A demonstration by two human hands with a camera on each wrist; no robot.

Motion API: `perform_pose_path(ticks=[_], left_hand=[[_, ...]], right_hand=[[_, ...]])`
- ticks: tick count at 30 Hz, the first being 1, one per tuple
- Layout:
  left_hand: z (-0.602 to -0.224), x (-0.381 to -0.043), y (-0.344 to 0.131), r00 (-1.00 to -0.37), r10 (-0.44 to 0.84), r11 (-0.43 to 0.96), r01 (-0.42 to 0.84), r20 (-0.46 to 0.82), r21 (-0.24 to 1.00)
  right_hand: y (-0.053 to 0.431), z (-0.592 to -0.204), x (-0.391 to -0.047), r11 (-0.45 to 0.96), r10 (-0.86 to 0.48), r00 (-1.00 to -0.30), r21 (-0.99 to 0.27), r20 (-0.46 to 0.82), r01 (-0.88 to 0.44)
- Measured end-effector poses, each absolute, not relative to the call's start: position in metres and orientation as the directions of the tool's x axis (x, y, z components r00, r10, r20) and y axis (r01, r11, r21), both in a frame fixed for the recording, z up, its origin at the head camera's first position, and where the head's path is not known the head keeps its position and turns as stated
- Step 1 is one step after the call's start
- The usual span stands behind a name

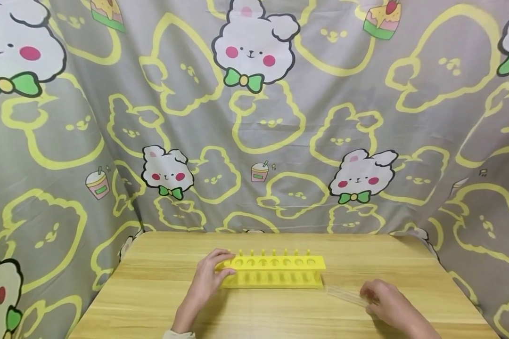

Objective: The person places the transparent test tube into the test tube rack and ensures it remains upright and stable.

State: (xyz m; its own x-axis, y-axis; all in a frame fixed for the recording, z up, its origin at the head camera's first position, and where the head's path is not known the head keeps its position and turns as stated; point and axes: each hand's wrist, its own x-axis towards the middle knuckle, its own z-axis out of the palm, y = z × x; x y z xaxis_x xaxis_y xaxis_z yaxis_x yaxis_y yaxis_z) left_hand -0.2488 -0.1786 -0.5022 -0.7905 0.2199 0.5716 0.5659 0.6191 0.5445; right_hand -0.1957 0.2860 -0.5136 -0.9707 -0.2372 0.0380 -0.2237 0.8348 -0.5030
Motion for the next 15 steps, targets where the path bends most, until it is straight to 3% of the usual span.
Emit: perform_pose_path(ticks=[7, 15], left_hand=[[-0.5013, -0.2482, -0.1786, -0.758, 0.225, 0.625, 0.594, 0.612, 0.507], [-0.5013, -0.2486, -0.1787, -0.789, 0.216, 0.622, 0.566, 0.576, 0.541]], right_hand=[[0.284, -0.5153, -0.1967, 0.842, -0.232, -0.972, -0.493, 0.037, -0.22], [0.2842, -0.518, -0.1963, 0.839, -0.252, -0.966, -0.486, 0.054, -0.246]])
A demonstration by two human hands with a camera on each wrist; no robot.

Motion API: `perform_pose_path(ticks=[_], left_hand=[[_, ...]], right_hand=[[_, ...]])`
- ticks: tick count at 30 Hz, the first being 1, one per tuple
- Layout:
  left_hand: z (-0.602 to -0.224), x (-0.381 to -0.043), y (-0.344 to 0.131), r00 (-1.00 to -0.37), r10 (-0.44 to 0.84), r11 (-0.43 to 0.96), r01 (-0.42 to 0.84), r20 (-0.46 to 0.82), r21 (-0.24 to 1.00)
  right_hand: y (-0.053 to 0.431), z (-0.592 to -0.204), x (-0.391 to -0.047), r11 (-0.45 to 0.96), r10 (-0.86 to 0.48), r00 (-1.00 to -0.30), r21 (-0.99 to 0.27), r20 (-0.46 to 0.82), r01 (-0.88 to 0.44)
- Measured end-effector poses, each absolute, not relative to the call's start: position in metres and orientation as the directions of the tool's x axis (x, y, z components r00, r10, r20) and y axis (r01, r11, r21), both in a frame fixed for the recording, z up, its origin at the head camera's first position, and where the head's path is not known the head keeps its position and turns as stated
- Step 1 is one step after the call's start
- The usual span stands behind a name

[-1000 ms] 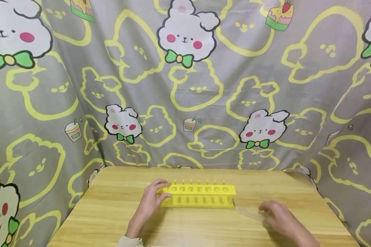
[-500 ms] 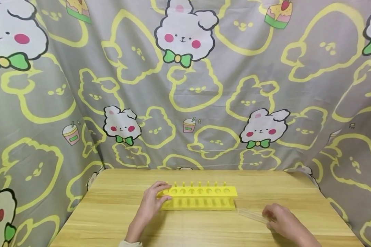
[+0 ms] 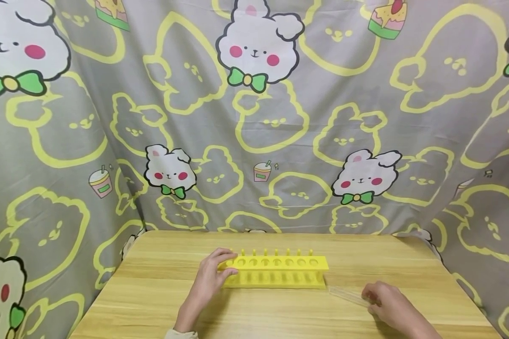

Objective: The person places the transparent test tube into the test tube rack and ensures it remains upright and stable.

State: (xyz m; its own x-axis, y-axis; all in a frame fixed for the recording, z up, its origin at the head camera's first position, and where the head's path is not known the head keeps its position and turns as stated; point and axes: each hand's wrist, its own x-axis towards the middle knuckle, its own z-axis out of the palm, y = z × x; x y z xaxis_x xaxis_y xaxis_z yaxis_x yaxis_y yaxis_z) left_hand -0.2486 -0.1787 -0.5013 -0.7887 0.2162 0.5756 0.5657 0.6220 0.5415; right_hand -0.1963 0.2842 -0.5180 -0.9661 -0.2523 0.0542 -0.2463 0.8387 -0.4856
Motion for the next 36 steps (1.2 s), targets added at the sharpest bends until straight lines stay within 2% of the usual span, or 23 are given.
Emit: perform_pose_path(ticks=[7, 17, 25, 32, 36], left_hand=[[-0.501, -0.248, -0.179, -0.815, 0.211, 0.628, 0.536, 0.54, 0.564], [-0.503, -0.251, -0.179, -0.773, 0.234, 0.637, 0.58, 0.59, 0.508], [-0.5, -0.25, -0.177, -0.806, 0.214, 0.629, 0.545, 0.551, 0.554], [-0.5, -0.25, -0.177, -0.803, 0.22, 0.62, 0.553, 0.554, 0.556], [-0.5, -0.25, -0.177, -0.779, 0.239, 0.625, 0.581, 0.58, 0.522]], right_hand=[[0.286, -0.517, -0.198, 0.835, -0.252, -0.968, -0.502, 0.016, -0.226], [0.294, -0.507, -0.194, 0.849, -0.242, -0.969, -0.472, 0.056, -0.239], [0.292, -0.5, -0.192, 0.857, -0.189, -0.98, -0.477, 0.063, -0.196], [0.296, -0.496, -0.188, 0.852, -0.2, -0.97, -0.464, 0.138, -0.242], [0.296, -0.496, -0.186, 0.858, -0.199, -0.949, -0.424, 0.246, -0.29]])
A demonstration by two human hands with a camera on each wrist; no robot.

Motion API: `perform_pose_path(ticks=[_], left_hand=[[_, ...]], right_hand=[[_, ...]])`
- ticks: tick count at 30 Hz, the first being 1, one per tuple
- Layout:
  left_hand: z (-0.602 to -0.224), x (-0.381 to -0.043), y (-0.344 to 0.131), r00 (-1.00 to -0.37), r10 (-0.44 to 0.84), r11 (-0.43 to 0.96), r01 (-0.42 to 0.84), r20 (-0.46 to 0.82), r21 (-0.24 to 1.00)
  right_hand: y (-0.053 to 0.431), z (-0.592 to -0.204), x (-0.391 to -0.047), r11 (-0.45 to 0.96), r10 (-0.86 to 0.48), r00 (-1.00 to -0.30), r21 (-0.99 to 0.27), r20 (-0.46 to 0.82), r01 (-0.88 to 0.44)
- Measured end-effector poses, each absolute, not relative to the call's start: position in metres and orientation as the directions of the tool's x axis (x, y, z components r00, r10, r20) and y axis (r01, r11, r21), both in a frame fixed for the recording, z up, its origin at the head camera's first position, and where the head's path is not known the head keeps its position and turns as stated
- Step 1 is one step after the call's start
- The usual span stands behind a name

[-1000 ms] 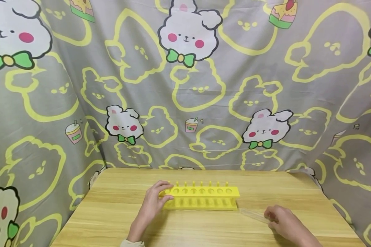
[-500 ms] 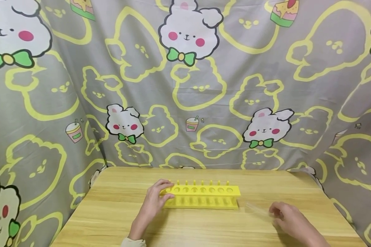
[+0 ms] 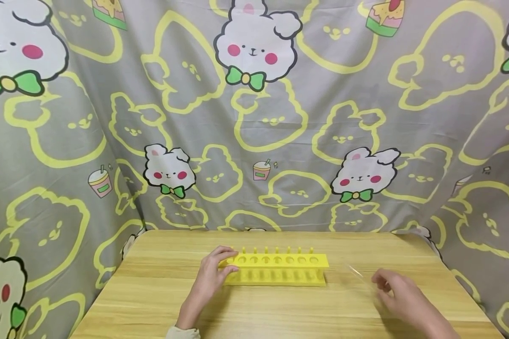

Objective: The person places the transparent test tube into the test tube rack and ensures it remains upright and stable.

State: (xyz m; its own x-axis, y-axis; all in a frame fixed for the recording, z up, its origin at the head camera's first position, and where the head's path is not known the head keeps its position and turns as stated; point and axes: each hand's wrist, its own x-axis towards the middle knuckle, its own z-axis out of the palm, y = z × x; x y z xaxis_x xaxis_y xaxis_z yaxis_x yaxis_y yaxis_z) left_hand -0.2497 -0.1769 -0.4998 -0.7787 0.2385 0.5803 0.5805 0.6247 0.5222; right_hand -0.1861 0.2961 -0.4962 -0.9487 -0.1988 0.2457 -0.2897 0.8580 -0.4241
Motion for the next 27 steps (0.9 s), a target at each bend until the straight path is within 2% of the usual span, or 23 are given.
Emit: perform_pose_path(ticks=[4, 9, 13, 21, 27], left_hand=[[-0.5, -0.25, -0.177, -0.773, 0.239, 0.626, 0.585, 0.587, 0.516], [-0.5, -0.25, -0.177, -0.805, 0.216, 0.618, 0.551, 0.553, 0.561], [-0.499, -0.249, -0.177, -0.795, 0.216, 0.624, 0.559, 0.567, 0.546], [-0.5, -0.249, -0.178, -0.768, 0.236, 0.625, 0.589, 0.595, 0.513], [-0.502, -0.251, -0.178, -0.783, 0.238, 0.623, 0.577, 0.575, 0.528]], right_hand=[[0.295, -0.495, -0.187, 0.86, -0.196, -0.927, -0.399, 0.32, -0.319], [0.293, -0.49, -0.187, 0.852, -0.181, -0.924, -0.416, 0.337, -0.318], [0.291, -0.487, -0.186, 0.842, -0.167, -0.915, -0.43, 0.367, -0.326], [0.286, -0.478, -0.183, 0.789, -0.112, -0.937, -0.544, 0.332, -0.287], [0.287, -0.475, -0.183, 0.779, -0.087, -0.929, -0.557, 0.361, -0.289]])
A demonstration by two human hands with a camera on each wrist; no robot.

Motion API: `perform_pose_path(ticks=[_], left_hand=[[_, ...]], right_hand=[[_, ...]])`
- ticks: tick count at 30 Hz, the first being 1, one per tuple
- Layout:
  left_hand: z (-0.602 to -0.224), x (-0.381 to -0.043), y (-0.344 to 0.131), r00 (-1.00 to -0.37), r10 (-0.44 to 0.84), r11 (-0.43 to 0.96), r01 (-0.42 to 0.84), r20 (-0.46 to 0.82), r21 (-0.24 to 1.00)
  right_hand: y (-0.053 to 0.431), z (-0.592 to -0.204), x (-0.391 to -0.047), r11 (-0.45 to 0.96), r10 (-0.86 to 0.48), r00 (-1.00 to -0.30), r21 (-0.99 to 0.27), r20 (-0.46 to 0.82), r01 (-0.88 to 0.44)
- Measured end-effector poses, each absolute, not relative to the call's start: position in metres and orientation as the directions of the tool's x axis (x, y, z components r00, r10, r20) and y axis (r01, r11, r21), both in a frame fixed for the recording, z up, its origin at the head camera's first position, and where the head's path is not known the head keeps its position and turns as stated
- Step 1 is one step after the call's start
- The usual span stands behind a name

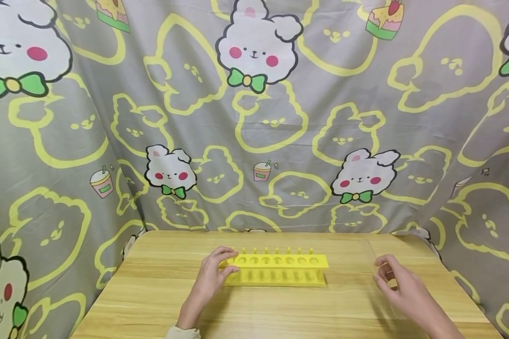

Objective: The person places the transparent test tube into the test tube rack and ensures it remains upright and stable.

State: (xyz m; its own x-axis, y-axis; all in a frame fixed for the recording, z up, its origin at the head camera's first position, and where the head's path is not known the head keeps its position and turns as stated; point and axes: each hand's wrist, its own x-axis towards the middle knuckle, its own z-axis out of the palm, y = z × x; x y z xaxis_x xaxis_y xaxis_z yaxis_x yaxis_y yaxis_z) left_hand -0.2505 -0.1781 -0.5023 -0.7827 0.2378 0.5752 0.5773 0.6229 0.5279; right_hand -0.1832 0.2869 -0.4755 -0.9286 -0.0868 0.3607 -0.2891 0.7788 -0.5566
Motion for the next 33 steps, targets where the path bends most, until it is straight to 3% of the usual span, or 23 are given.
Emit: perform_pose_path(ticks=[8, 18, 23, 33], left_hand=[[-0.502, -0.252, -0.176, -0.788, 0.223, 0.604, 0.574, 0.573, 0.554], [-0.502, -0.249, -0.177, -0.808, 0.214, 0.601, 0.552, 0.549, 0.578], [-0.501, -0.249, -0.176, -0.818, 0.211, 0.598, 0.541, 0.535, 0.591], [-0.502, -0.249, -0.177, -0.817, 0.205, 0.599, 0.54, 0.539, 0.591]], right_hand=[[0.292, -0.471, -0.188, 0.788, -0.086, -0.898, -0.521, 0.432, -0.327], [0.291, -0.46, -0.199, 0.811, -0.055, -0.909, -0.513, 0.413, -0.282], [0.29, -0.454, -0.204, 0.788, -0.061, -0.882, -0.52, 0.467, -0.33], [0.284, -0.445, -0.209, 0.743, -0.034, -0.891, -0.585, 0.453, -0.326]])
